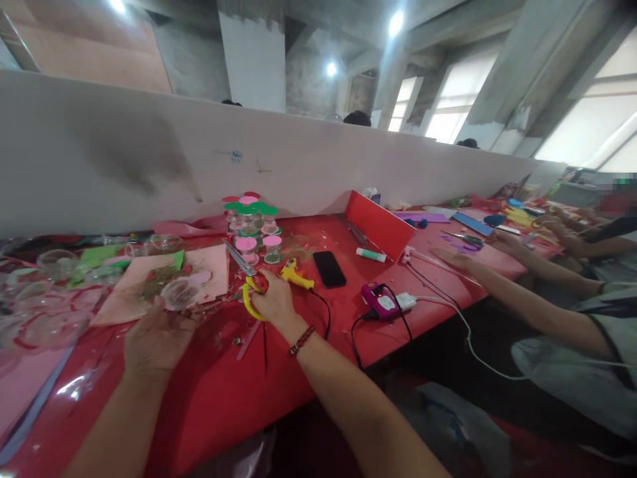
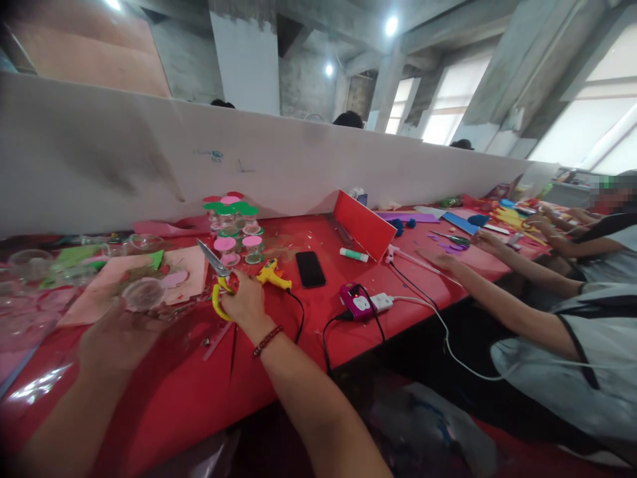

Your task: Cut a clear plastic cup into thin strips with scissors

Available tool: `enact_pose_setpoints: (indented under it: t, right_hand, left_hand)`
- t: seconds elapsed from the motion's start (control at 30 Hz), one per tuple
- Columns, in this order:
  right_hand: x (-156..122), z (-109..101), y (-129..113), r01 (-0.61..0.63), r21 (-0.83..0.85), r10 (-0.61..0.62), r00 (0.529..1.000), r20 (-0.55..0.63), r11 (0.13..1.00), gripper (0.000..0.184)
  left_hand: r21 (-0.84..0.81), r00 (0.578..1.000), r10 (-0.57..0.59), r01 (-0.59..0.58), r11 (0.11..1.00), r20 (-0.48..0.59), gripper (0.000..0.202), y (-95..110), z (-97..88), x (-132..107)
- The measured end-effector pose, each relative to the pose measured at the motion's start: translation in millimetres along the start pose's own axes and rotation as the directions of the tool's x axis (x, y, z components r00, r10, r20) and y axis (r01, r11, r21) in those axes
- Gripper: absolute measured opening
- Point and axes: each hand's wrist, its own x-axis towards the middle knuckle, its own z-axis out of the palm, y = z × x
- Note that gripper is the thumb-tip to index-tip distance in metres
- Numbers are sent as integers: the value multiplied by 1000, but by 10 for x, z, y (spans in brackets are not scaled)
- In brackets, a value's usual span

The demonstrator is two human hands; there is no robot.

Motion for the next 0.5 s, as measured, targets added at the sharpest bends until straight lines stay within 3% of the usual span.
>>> enact_pose_setpoints:
  t: [0.17,0.27,0.37,0.5]
  right_hand:
    - [-38,-364,-131,111,-78,-105,991,85,991,35]
    - [-113,-742,-22,153,-145,-148,988,42,978,37]
    - [-153,-1256,392,141,-208,-148,989,-18,968,30]
    - [-168,-2033,1328,-64,-286,8,981,-194,956,37]
  left_hand:
    - [-67,997,-12,7,998,-70,27,33,-11,7]
    - [-88,1000,9,-10,996,-18,25,33,-31,17]
    - [-77,1000,5,-4,997,16,25,30,-40,16]
    - [-57,999,-22,20,998,-24,24,35,3,-17]
